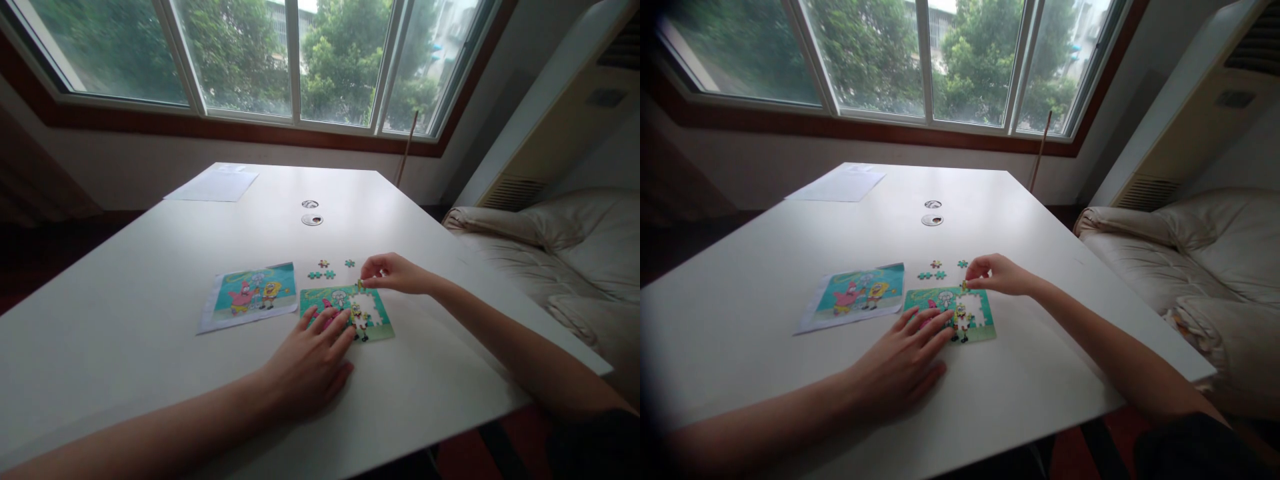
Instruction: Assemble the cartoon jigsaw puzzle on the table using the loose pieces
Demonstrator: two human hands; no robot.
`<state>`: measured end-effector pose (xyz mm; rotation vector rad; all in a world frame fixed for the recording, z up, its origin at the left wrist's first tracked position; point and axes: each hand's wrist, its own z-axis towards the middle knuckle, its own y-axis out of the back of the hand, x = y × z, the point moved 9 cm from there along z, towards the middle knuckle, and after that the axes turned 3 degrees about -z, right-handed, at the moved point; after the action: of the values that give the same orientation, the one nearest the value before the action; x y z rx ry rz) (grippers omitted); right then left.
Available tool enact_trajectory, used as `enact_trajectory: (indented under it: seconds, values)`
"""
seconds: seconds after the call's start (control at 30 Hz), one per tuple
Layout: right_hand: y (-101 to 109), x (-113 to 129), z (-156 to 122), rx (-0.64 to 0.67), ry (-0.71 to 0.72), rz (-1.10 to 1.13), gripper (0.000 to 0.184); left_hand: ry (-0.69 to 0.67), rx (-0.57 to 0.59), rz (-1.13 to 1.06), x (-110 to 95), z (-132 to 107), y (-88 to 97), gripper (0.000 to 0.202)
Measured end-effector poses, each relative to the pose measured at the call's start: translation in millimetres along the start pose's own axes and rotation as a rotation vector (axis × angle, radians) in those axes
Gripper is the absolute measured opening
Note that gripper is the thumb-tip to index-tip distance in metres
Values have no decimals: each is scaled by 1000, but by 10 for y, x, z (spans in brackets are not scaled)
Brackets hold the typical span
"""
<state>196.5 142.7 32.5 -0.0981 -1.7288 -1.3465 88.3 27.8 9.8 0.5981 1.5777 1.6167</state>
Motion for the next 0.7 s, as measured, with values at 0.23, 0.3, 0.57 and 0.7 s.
enact_trajectory:
  seconds: [0.23,0.3,0.57,0.7]
  values:
    - [-153,-174,-258,-5,-70,65,27,-40,-15,-21,-31,31,4,45]
    - [-196,-147,-237,8,-69,59,25,-63,-6,-50,-43,42,2,47]
    - [-246,-108,-226,-2,-61,-14,22,-75,2,-100,-24,50,-3,48]
    - [-242,-74,-243,-26,-53,-71,17,-79,7,-98,-35,52,-9,48]
